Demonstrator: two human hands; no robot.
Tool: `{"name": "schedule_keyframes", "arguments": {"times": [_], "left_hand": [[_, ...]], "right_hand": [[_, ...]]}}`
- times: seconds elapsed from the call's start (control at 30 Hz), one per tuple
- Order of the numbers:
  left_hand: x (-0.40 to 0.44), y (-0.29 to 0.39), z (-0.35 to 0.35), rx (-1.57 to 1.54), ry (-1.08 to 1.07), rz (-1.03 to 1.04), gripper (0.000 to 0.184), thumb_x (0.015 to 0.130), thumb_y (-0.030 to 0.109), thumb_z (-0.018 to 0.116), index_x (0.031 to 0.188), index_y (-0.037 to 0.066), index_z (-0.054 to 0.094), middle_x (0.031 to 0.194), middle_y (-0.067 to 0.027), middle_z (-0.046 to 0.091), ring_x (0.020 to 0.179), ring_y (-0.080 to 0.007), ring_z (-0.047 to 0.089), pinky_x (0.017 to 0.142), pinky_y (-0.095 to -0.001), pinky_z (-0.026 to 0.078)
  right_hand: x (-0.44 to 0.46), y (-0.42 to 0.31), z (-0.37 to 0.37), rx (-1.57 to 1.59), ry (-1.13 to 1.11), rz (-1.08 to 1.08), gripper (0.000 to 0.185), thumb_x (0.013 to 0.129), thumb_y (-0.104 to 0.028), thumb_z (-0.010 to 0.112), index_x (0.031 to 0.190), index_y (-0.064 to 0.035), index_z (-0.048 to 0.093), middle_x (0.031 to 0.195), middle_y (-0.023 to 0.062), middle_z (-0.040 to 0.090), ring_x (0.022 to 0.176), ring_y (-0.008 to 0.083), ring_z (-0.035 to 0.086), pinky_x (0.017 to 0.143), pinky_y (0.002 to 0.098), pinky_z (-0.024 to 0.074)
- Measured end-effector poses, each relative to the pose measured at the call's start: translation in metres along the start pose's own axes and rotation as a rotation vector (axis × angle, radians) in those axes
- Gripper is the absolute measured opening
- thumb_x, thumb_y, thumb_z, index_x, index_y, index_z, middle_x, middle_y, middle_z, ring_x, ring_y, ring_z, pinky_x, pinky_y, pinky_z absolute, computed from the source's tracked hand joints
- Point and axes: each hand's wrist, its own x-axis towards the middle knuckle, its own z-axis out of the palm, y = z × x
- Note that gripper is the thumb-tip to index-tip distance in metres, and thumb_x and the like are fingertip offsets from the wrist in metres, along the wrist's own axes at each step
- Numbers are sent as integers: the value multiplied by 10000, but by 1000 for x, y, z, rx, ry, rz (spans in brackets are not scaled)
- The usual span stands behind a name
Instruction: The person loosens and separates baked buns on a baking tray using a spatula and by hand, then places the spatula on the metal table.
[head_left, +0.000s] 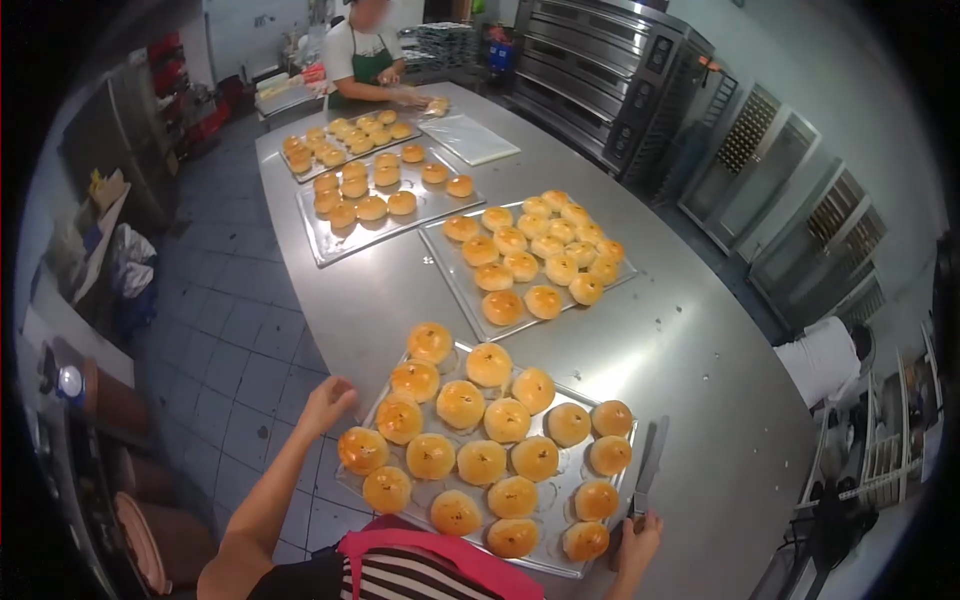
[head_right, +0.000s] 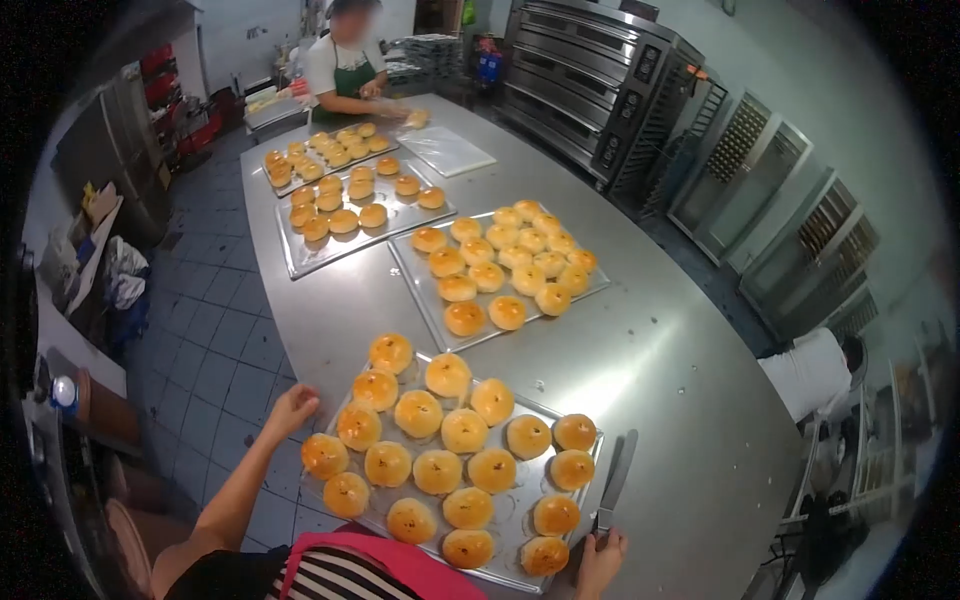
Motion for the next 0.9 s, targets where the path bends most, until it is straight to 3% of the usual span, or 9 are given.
{"name": "schedule_keyframes", "arguments": {"times": [0.03,0.2,0.27,0.37,0.47,0.5,0.57,0.73,0.9], "left_hand": [[-12,-4,0,-129,-25,-62,272,845,230,568,1001,7,548,828,-57,603,697,-112,576,620,-247,469],[-50,5,-3,-97,-36,-272,302,882,274,520,971,-10,564,793,-39,595,688,-119,553,622,-267,460],[-52,-3,-2,-228,-271,-419,321,908,287,476,961,-8,592,789,-53,608,673,-106,555,609,-243,460],[-47,-10,-1,-123,-303,-252,358,920,299,447,923,-17,616,774,-42,613,666,-109,543,624,-251,455],[-40,-6,-1,-115,-328,-256,340,918,278,459,869,-26,604,775,10,588,745,-76,515,679,-259,445],[-38,-5,0,-144,-329,-214,330,916,260,461,876,-34,606,778,14,588,746,-70,510,666,-257,444],[-31,-7,1,-131,-357,-175,311,913,229,466,885,-46,608,784,18,588,741,-56,500,641,-244,442],[-10,1,11,-107,-481,-261,339,917,259,456,873,-38,614,732,11,586,666,-54,504,579,-229,441],[2,19,8,-168,-578,-315,386,912,308,459,832,-34,620,676,-8,581,603,-68,519,538,-242,448]], "right_hand": [[1,-4,-1,-4,-8,-14,458,673,-94,666,1092,40,536,992,199,531,907,362,533,799,390,436],[2,-13,-3,-78,-61,36,482,656,-99,687,1094,38,538,1027,205,520,926,364,532,801,390,437],[3,-4,2,-100,-22,8,479,659,-111,686,1090,40,539,1013,206,524,922,366,532,800,392,436],[-2,-4,-5,-90,-3,44,465,670,-139,683,1076,41,543,989,208,533,914,367,536,798,395,435],[-2,4,-1,-62,27,39,439,688,-162,675,1055,43,548,952,205,528,872,361,541,768,398,438],[-6,13,-1,-78,69,-17,423,697,-168,669,1043,45,550,924,201,518,835,357,543,739,398,441],[-10,-3,-12,-50,7,69,417,717,-196,664,1040,42,552,921,192,519,838,356,541,738,394,442],[-17,-11,-2,-60,21,90,392,727,-178,656,1044,32,560,977,176,553,901,332,553,792,366,444],[-24,-17,4,-116,46,43,392,721,-152,670,1057,25,571,912,165,544,836,329,559,736,374,452]]}}
